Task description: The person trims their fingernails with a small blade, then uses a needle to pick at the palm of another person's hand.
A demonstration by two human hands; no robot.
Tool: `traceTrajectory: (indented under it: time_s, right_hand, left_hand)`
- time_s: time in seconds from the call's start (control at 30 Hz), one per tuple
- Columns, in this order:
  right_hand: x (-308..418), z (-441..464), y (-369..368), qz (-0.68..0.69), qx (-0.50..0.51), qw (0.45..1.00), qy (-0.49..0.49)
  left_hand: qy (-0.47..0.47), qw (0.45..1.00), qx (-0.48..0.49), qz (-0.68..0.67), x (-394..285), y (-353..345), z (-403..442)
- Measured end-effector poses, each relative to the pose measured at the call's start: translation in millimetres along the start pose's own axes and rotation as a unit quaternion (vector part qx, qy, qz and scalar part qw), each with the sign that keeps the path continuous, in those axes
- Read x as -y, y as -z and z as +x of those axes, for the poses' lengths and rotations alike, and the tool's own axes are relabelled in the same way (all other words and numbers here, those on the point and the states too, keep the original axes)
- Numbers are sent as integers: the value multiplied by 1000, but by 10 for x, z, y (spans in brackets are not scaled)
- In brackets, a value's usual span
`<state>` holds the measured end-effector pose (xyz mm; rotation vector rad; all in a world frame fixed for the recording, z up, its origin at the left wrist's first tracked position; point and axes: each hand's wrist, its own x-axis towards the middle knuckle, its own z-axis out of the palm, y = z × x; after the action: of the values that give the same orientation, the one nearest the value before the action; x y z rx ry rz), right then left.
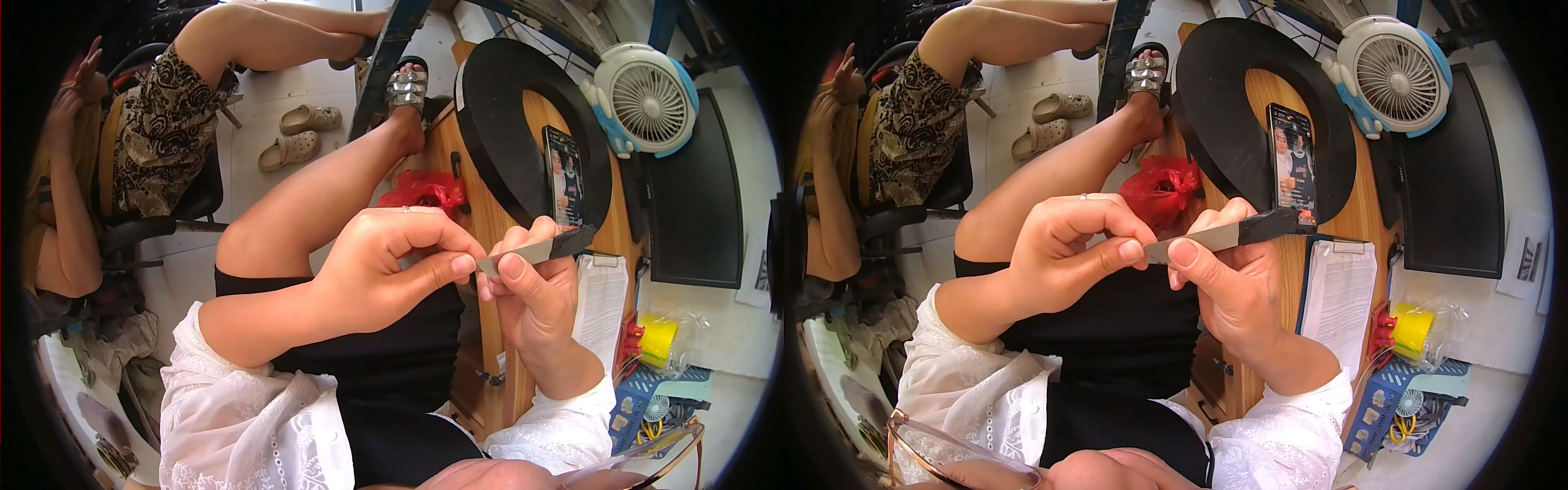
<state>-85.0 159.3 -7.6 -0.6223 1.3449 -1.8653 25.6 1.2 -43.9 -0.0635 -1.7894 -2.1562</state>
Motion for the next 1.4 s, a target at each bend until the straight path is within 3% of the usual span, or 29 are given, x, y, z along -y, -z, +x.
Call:
traceTrajectory:
  time_s: [0.33,0.43,0.5,0.8,1.07,1.4]
  right_hand:
    - [-1,10,27,-41,10,999,20]
    - [9,20,50,-66,17,997,28]
    - [13,27,64,-77,19,996,30]
    - [14,30,94,-109,35,992,59]
    - [22,36,97,-150,49,983,98]
    - [38,96,154,-155,63,983,74]
  left_hand:
    - [-21,999,17,23,-20,18,24]
    - [33,999,21,-25,-50,23,26]
    - [89,987,23,-134,-53,28,35]
    - [186,956,42,-222,-32,105,60]
    - [182,951,42,-246,12,105,66]
    - [189,941,58,-276,92,124,83]
